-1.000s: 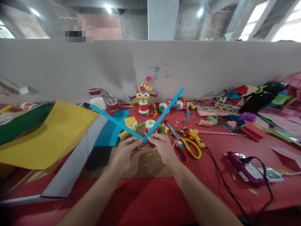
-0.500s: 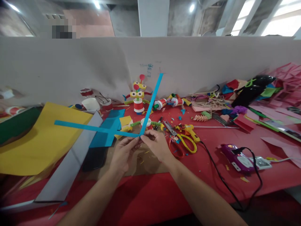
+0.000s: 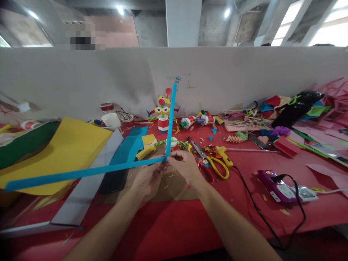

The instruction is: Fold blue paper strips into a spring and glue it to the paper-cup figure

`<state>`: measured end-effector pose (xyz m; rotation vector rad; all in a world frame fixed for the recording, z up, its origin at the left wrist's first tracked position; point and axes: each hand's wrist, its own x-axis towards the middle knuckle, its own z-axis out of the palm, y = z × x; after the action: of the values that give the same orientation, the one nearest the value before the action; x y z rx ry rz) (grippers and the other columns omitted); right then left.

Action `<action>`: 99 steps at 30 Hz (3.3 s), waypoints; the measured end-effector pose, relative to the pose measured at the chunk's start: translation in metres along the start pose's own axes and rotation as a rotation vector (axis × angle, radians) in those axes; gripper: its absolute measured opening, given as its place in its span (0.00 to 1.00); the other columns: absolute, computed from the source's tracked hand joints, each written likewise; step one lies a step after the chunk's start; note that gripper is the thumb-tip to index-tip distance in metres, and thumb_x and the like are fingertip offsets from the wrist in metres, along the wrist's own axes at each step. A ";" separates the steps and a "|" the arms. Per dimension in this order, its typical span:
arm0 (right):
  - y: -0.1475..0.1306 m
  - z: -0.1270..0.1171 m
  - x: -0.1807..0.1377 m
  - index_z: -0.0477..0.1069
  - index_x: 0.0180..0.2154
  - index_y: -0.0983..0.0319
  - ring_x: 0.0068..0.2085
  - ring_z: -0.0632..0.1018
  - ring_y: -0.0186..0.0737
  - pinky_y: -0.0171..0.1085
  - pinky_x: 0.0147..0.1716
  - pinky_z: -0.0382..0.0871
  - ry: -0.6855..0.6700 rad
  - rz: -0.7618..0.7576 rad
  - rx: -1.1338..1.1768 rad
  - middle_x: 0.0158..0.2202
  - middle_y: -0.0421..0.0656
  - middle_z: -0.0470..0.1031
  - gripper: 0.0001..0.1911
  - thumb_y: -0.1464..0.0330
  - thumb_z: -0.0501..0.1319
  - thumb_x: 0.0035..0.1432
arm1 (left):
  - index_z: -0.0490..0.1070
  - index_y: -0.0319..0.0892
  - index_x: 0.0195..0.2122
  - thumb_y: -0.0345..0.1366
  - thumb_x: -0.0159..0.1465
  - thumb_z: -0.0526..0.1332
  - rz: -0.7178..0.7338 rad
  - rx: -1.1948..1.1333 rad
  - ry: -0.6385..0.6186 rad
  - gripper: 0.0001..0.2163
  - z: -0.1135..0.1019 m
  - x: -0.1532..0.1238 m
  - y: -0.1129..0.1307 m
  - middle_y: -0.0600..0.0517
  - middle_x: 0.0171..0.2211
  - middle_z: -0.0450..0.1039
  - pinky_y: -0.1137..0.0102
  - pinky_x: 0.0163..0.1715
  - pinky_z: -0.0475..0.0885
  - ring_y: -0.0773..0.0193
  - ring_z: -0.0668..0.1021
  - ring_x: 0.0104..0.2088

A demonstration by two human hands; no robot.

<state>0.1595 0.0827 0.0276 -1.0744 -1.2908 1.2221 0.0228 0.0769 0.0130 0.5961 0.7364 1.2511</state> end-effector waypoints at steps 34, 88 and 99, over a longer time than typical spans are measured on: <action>0.007 0.012 -0.007 0.78 0.29 0.60 0.31 0.75 0.38 0.38 0.34 0.68 0.057 -0.019 -0.028 0.28 0.40 0.78 0.08 0.63 0.64 0.50 | 0.78 0.39 0.25 0.31 0.43 0.71 0.192 0.084 0.200 0.08 0.006 -0.006 0.001 0.52 0.23 0.76 0.72 0.33 0.68 0.69 0.74 0.27; 0.003 0.004 -0.003 0.69 0.22 0.61 0.26 0.69 0.35 0.35 0.29 0.62 0.014 -0.026 -0.101 0.22 0.38 0.70 0.16 0.59 0.57 0.56 | 0.75 0.37 0.24 0.29 0.48 0.70 -0.120 0.132 -0.020 0.05 0.002 -0.004 0.024 0.53 0.22 0.74 0.78 0.27 0.70 0.72 0.75 0.24; -0.006 0.001 -0.004 0.68 0.24 0.61 0.26 0.66 0.33 0.33 0.26 0.59 -0.042 -0.098 -0.232 0.23 0.37 0.67 0.12 0.62 0.59 0.55 | 0.77 0.38 0.26 0.33 0.49 0.70 -0.038 0.194 -0.032 0.05 0.000 -0.007 0.024 0.52 0.23 0.75 0.72 0.33 0.71 0.69 0.76 0.26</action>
<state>0.1591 0.0777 0.0329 -1.1394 -1.5278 1.0444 0.0073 0.0753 0.0322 0.7554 0.8443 1.1400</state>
